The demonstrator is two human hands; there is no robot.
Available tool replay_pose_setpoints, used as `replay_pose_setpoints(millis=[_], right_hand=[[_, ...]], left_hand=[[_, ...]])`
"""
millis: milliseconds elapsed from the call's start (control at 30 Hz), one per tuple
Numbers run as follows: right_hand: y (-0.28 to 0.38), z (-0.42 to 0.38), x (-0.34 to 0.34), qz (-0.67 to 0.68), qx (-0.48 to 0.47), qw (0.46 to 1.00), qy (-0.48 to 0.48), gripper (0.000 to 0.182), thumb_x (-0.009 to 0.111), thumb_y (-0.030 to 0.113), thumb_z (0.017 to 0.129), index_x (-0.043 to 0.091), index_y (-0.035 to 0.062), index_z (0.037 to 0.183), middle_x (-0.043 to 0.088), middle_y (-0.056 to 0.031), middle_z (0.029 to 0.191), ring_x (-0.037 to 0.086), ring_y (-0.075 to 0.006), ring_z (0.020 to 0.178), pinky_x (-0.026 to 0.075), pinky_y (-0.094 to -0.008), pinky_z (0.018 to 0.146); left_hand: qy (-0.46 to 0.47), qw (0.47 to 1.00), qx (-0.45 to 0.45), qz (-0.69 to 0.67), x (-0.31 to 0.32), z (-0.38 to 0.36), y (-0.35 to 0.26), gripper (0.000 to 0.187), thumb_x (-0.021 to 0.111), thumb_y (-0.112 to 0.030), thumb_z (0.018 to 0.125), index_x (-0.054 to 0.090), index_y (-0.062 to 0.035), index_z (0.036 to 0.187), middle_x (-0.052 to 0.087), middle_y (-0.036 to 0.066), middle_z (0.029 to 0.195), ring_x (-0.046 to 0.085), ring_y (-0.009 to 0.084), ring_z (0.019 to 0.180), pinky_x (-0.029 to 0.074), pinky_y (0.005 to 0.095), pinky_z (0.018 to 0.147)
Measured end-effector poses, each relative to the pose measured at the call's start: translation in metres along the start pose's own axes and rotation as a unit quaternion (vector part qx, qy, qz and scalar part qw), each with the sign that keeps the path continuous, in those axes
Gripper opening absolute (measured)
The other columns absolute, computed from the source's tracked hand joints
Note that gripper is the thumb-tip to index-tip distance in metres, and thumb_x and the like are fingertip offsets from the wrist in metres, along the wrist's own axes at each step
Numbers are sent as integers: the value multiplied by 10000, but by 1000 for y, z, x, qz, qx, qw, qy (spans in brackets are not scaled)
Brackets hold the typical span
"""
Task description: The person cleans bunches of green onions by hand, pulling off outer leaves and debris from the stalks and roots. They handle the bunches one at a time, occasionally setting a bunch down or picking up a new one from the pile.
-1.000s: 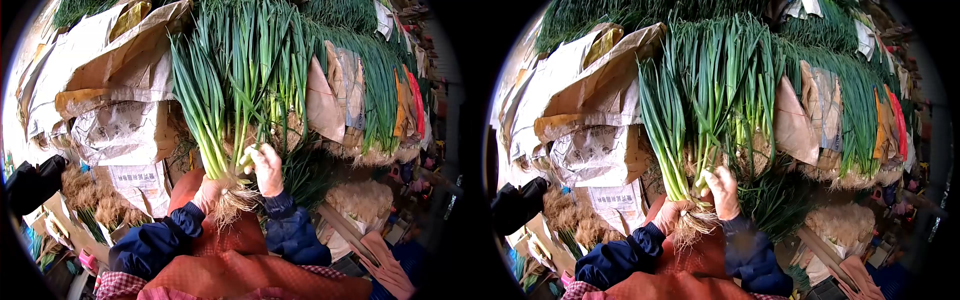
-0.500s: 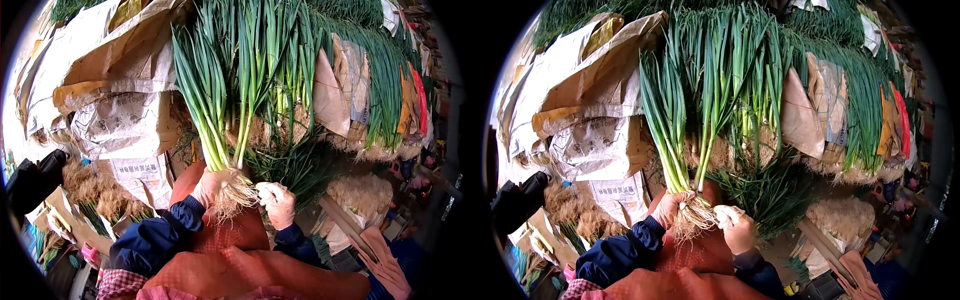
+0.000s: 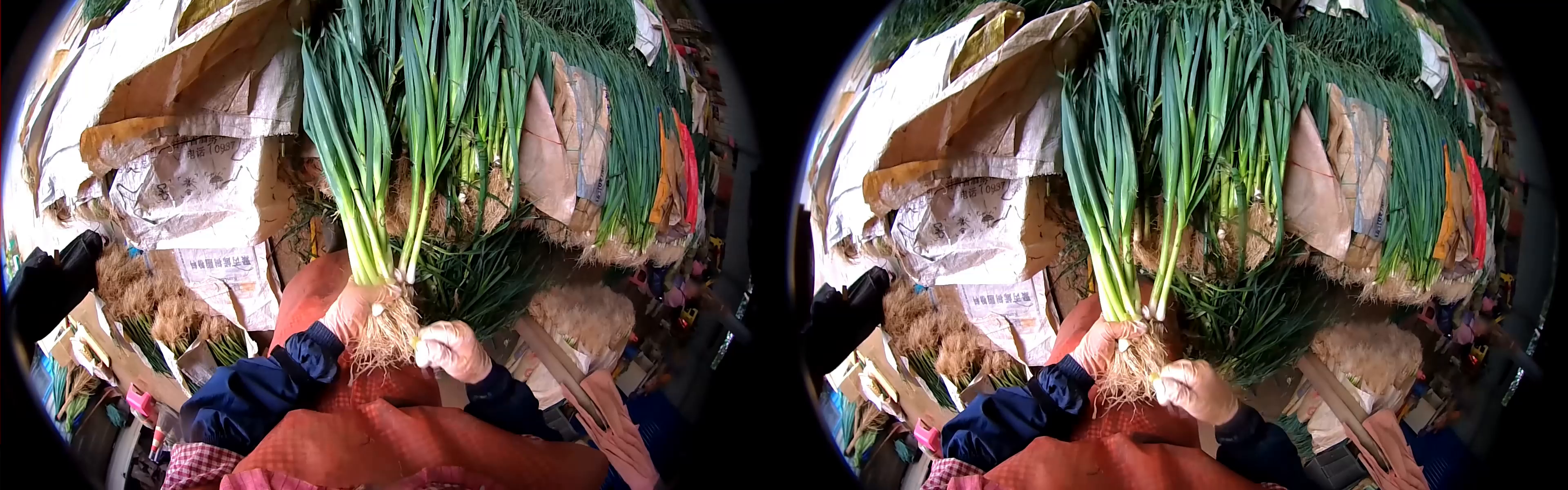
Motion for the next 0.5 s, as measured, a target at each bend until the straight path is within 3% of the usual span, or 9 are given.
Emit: replay_pose_setpoints(millis=[33, 100, 133, 167, 200, 233, 300, 400, 500], right_hand=[[1, -16, 2, 49, 14, 997, 60, 183, 552, 154, 864, 581, -26, 884, 605, -85, 768, 572, -167, 699, 464, -276, 668], [-6, -19, -20, -123, 53, 988, -72, 221, 561, 108, 838, 565, -23, 1016, 613, -109, 923, 582, -178, 844, 454, -276, 780], [-23, -12, -40, -342, -38, 924, -166, 349, 562, 76, 816, 507, -10, 1151, 585, -120, 1074, 558, -181, 960, 428, -296, 850], [-43, -2, -51, -361, -18, 899, -248, 448, 536, 47, 809, 428, -6, 1241, 558, -123, 1143, 553, -199, 986, 422, -303, 874], [-59, 27, -58, -86, -14, 961, -262, 472, 536, 104, 840, 392, -1, 1276, 549, -125, 1161, 569, -186, 927, 442, -287, 804], [-32, 54, -52, 146, -7, 974, -173, 499, 543, 188, 868, 366, -3, 1294, 552, -137, 1148, 577, -154, 852, 438, -238, 671], [-26, 103, -25, 375, -27, 927, 12, 515, 574, 246, 864, 392, -21, 1264, 604, -90, 950, 557, -111, 738, 390, -182, 536], [-28, 115, -22, 207, -14, 976, -63, 294, 574, 139, 860, 498, -32, 1087, 586, -46, 783, 554, -106, 655, 444, -219, 611], [-37, 122, -16, -52, -148, 959, -235, 141, 489, 105, 891, 480, -6, 977, 557, -55, 738, 530, -121, 612, 432, -258, 551]], left_hand=[[9, 999, 37, -39, -1, 5, -9, 325, 574, 76, 742, 523, 19, 1058, 596, 87, 868, 600, 167, 776, 506, 262, 665], [-2, 993, -71, -95, -6, -5, -22, 312, 548, 73, 744, 519, 44, 1053, 588, 87, 852, 595, 151, 753, 508, 237, 647], [5, 991, -69, -115, -6, -8, -21, 292, 540, 53, 738, 521, 59, 1029, 585, 84, 843, 593, 142, 734, 508, 229, 647], [9, 989, -82, -123, -3, -11, -21, 276, 557, 15, 729, 532, 54, 1001, 583, 69, 829, 593, 149, 721, 511, 241, 660], [55, 989, -67, -119, -10, -9, -18, 269, 562, 10, 725, 539, 48, 991, 582, 64, 827, 588, 150, 717, 504, 246, 667], [93, 988, -54, -114, -20, -11, -14, 262, 568, 5, 721, 545, 41, 980, 581, 60, 826, 583, 151, 712, 497, 252, 675], [21, 993, -80, -78, -20, -18, -13, 256, 569, -1, 734, 543, 30, 986, 575, 55, 845, 561, 167, 731, 468, 262, 711], [30, 993, -66, -93, -5, -28, -26, 350, 582, -12, 712, 540, 10, 1059, 604, 73, 853, 577, 171, 717, 493, 308, 683], [31, 990, -96, -101, 5, -25, -23, 387, 578, 12, 715, 505, 9, 1095, 598, 80, 853, 595, 187, 736, 516, 323, 709]])
Point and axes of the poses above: each hand's wrist, its own z-axis towards the middle knuckle, its own x-axis out of the palm, y = z × x, the point moved 4 cm from there along z, towards the middle knuckle
